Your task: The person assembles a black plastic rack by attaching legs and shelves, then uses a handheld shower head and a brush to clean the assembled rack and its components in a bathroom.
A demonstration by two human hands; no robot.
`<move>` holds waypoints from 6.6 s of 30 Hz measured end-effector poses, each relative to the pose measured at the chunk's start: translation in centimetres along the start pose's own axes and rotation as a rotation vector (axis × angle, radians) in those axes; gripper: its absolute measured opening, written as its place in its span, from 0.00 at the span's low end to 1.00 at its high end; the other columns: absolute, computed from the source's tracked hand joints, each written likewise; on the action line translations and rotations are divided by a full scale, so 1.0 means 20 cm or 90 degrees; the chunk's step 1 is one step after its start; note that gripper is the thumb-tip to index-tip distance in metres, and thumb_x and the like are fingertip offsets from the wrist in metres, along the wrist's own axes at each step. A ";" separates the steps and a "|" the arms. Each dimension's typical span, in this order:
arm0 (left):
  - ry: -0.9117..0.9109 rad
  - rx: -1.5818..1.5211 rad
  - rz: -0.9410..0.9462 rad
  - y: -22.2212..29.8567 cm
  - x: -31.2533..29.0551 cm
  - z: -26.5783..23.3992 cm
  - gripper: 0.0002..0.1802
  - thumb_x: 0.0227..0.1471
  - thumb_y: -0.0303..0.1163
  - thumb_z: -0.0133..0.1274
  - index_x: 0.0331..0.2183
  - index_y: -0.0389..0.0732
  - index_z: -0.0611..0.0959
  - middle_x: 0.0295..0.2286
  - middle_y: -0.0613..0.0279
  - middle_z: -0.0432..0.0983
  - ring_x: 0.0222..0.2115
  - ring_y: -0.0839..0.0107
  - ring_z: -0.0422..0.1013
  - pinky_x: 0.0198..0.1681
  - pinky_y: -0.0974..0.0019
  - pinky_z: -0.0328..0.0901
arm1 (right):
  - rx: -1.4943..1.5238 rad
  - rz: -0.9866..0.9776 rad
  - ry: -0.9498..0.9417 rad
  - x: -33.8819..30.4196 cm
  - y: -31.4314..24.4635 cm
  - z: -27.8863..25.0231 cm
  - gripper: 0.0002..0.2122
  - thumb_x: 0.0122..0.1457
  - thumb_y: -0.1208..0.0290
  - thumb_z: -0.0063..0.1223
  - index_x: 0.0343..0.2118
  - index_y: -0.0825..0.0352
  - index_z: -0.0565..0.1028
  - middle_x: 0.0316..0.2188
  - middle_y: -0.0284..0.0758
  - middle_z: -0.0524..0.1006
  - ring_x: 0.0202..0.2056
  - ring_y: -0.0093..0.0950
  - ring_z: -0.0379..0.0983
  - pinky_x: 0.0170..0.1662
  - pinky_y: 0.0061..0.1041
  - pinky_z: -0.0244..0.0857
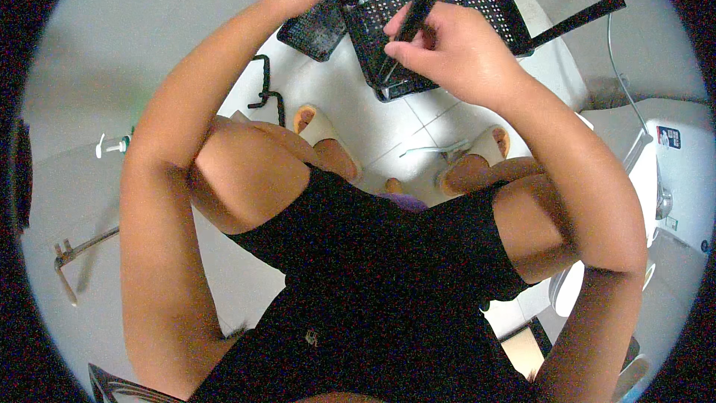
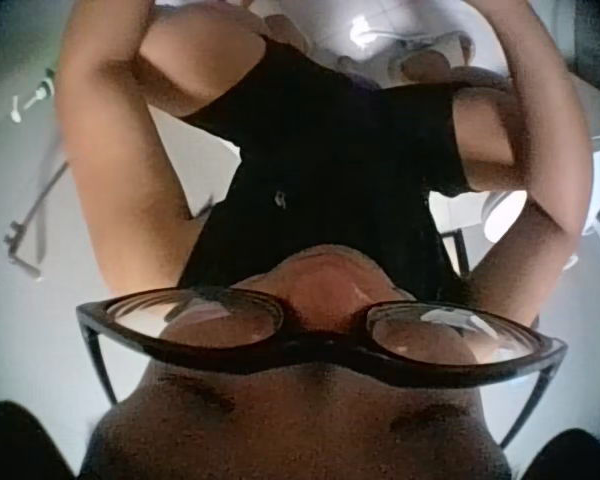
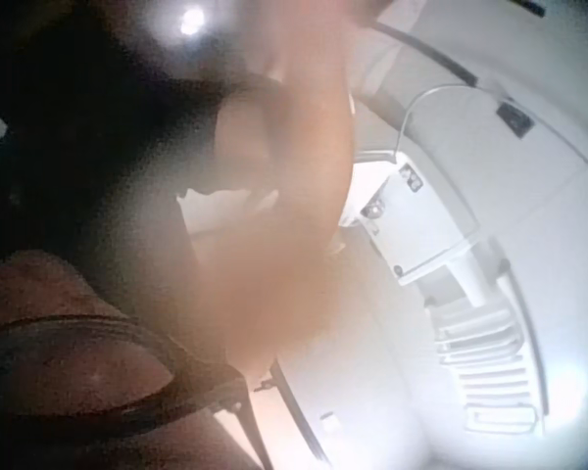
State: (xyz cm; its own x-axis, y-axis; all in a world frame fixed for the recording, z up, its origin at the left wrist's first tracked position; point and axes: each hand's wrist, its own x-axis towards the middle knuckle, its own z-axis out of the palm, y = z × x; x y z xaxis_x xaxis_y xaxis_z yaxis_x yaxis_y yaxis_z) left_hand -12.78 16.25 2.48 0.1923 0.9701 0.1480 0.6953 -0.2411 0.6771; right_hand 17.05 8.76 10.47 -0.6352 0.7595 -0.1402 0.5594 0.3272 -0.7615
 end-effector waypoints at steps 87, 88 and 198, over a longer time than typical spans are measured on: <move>-0.173 -0.499 -0.593 0.16 0.00 0.34 0.23 0.66 0.38 0.39 0.53 0.29 0.72 0.44 0.45 0.77 0.35 0.56 0.80 0.35 0.58 0.81 | -0.138 0.488 0.722 -0.43 1.25 -0.43 0.20 0.62 0.57 0.54 0.40 0.75 0.78 0.36 0.57 0.80 0.41 0.58 0.78 0.45 0.50 0.71; -0.196 -0.503 -0.580 0.27 0.03 0.41 0.23 0.66 0.38 0.40 0.53 0.29 0.72 0.44 0.46 0.77 0.35 0.56 0.81 0.35 0.58 0.81 | -0.146 0.679 0.564 -0.70 1.62 -0.27 0.18 0.62 0.61 0.54 0.41 0.76 0.79 0.38 0.58 0.80 0.43 0.56 0.78 0.45 0.49 0.71; 0.058 -0.611 -0.545 0.39 0.49 0.40 0.22 0.55 0.39 0.53 0.46 0.34 0.76 0.38 0.51 0.76 0.38 0.58 0.74 0.41 0.48 0.70 | -0.398 0.109 -0.418 0.02 0.41 0.02 0.24 0.71 0.54 0.33 0.51 0.68 0.77 0.41 0.46 0.81 0.40 0.41 0.80 0.47 0.40 0.75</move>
State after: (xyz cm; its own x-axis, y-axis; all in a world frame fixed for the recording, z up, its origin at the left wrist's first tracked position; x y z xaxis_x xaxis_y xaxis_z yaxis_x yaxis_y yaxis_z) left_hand -0.05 23.66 3.44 -0.1402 0.8126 -0.5657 -0.2075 0.5346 0.8193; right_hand 21.20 11.50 4.04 -0.5852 0.4165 -0.6957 0.7379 0.6292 -0.2441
